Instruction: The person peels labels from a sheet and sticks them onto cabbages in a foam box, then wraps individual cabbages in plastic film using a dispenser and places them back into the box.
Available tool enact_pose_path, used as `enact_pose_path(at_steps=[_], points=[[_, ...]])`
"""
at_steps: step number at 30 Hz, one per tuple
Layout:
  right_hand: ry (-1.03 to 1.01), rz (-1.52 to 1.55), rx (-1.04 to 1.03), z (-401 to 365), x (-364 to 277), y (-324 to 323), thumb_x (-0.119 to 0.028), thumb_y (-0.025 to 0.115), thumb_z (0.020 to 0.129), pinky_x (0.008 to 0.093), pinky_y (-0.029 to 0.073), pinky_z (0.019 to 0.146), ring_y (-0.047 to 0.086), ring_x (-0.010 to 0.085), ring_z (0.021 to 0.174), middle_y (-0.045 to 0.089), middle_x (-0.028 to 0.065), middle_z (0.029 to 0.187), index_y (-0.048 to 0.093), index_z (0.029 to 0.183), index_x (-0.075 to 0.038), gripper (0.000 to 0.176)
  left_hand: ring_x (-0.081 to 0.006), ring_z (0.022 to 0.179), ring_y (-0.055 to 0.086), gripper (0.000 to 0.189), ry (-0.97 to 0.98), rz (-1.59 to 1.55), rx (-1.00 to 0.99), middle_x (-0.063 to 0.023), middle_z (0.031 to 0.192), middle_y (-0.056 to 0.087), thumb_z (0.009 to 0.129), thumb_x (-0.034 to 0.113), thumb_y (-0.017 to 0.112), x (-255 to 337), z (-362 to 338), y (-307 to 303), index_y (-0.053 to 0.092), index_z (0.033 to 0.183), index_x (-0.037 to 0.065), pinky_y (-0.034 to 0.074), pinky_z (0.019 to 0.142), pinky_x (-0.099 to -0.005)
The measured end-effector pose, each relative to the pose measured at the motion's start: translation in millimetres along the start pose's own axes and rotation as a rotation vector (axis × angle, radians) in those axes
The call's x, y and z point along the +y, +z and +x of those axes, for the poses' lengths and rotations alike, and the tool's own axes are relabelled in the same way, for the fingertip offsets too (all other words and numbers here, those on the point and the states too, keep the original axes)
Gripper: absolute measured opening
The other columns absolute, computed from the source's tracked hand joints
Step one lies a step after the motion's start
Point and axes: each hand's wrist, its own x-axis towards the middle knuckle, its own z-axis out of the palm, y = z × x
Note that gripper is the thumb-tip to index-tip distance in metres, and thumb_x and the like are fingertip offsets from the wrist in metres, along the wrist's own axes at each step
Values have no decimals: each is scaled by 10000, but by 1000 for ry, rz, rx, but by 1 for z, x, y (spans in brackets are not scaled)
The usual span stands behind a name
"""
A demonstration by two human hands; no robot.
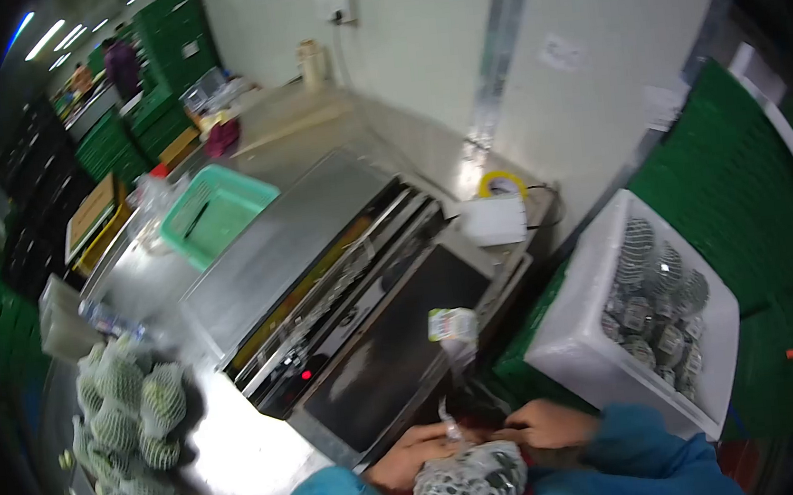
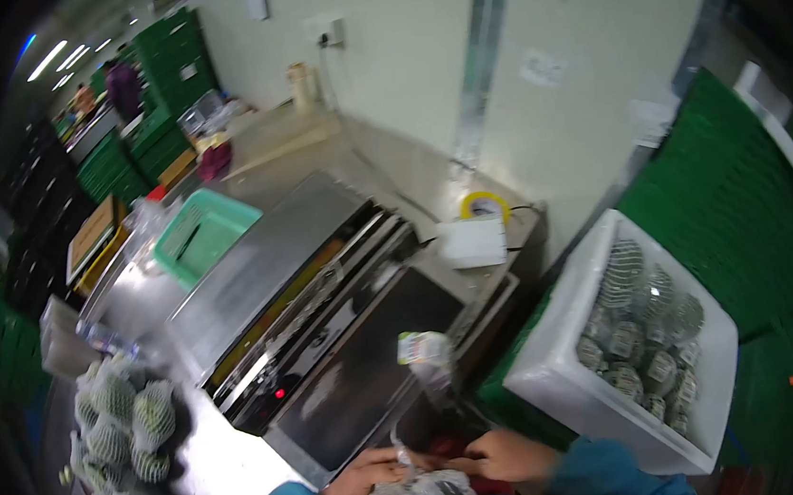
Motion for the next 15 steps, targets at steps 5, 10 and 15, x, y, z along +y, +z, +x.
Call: enact_pose_path(at_steps=[5,10,15], points=[[-1135,-405,323,-29,-30,18,-306,626,837,347,297,1040,395,233,1243,398,183,1338,344,1353,16,670,-220,1063,544,362,436,758,-15,-158,1174,560,895,150,476,-31,27,-9,501,1200,-44,402,945,-324],[-922,-8,295,-40,40,35,-372,842,542,413,335,1004,411,364,1202,432,236,1261,375,1294,38,975,-227,1099,527,476,-109,-117,197,-150,1197,547,845,234,568,-21,54,32,466,1232,-23,407,953,-352],[-878,218,450,-90,83,4,-369,720,729,358,243,1071,329,244,1287,338,167,1381,285,1380,3,867,-235,1135,511,612,-165,-344,195,-143,1220,534,794,318,659,9,112,86,431,1265,-1,412,962,-381]])
